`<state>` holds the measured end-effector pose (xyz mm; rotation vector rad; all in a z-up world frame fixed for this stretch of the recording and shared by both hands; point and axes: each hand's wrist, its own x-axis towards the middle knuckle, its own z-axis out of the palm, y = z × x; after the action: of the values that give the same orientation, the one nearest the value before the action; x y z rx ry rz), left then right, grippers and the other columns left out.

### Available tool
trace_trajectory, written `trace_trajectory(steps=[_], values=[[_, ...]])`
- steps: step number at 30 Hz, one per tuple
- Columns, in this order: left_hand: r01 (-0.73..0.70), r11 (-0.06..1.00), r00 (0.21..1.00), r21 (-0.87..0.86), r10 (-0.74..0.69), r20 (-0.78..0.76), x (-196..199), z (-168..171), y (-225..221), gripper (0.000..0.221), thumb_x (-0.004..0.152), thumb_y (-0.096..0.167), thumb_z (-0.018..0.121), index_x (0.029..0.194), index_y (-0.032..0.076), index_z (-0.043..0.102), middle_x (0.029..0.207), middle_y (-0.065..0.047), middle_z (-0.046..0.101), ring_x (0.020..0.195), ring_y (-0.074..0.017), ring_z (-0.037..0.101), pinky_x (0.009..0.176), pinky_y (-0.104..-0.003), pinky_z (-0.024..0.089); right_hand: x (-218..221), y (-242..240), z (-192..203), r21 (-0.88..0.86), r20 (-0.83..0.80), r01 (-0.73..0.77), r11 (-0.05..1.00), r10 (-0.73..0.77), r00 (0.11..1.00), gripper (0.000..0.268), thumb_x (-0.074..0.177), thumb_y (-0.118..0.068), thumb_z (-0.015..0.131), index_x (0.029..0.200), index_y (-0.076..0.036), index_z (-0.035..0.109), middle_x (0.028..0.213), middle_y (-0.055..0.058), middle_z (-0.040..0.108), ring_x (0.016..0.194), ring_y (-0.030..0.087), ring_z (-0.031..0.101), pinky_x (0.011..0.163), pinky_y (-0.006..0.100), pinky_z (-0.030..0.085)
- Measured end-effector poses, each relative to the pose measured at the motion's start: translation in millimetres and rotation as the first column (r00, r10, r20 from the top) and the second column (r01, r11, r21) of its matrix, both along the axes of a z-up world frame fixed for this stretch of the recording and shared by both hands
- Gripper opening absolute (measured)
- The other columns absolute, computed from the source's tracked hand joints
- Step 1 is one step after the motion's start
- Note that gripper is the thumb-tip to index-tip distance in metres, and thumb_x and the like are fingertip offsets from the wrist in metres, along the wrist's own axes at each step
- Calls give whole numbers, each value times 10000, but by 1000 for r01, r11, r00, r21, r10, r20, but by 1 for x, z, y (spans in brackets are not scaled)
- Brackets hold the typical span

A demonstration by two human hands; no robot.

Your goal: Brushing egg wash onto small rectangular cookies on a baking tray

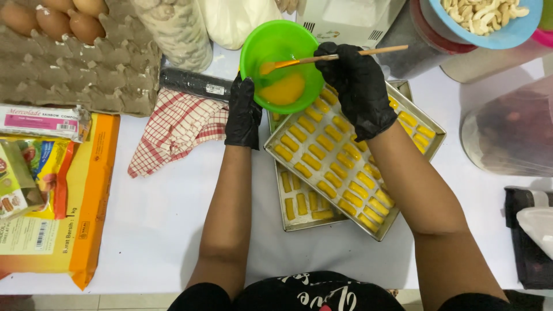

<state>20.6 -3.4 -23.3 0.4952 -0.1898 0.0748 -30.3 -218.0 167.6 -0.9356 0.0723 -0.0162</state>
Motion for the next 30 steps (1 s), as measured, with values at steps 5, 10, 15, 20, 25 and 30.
trace_trajectory(steps=[5, 10, 15, 20, 25, 30], values=[[-31, 1000, 999, 0, 31, 31, 9, -8, -4, 476, 1041, 189, 692, 1475, 63, 542, 1432, -175, 613, 1296, -309, 608, 1109, -443, 518, -9, -17, 4, 60, -90, 103, 993, -98, 991, 127, 895, -134, 729, 987, -49, 748, 1134, 162, 765, 1024, 308, 747, 938, 337, 609], [-89, 996, 996, 26, 89, 6, 4, -1, -1, 471, 1036, 189, 702, 1465, 65, 552, 1410, -183, 628, 1275, -337, 621, 1111, -475, 514, -34, -23, 22, -68, -130, 147, 987, -155, 979, 278, 939, -170, 675, 1157, -8, 734, 1185, 119, 762, 1121, 218, 725, 1054, 279, 587], [-86, 995, 975, 45, 94, -201, -2, 21, -2, 352, 1010, 103, 715, 1345, 61, 614, 1211, -258, 726, 1060, -417, 750, 933, -539, 650, -96, -67, 30, 39, -137, 406, 913, -398, 907, 232, 875, -52, 779, 1094, -16, 715, 1044, 122, 747, 1054, 262, 763, 1018, 351, 630], [-95, 995, 987, 17, 97, -131, -13, 18, -4, 280, 1004, 195, 703, 1263, 92, 672, 1274, -146, 711, 1142, -254, 694, 1017, -411, 574, -187, -138, 26, -11, 55, 455, 890, -454, 889, 314, 934, -90, 694, 1242, -35, 678, 1160, 79, 703, 1095, 168, 672, 948, 200, 565], [-90, 996, 956, -20, 81, -284, -12, -11, 1, 300, 960, 179, 763, 1255, 193, 709, 1302, -6, 719, 1197, -164, 668, 1032, -385, 575, -258, -175, -4, -129, 96, 596, 792, -588, 803, 231, 939, -148, 712, 1161, -162, 648, 1242, 15, 655, 1107, 147, 620, 883, 248, 531], [-23, 998, 979, -58, 11, -202, -16, 14, 2, 257, 963, 236, 766, 1212, 178, 740, 1300, -50, 713, 1229, -202, 644, 1096, -415, 538, -283, -182, -28, -370, 78, 582, 724, -600, 796, 122, 915, -83, 624, 947, -175, 552, 943, 20, 554, 892, 159, 541, 754, 234, 452]])
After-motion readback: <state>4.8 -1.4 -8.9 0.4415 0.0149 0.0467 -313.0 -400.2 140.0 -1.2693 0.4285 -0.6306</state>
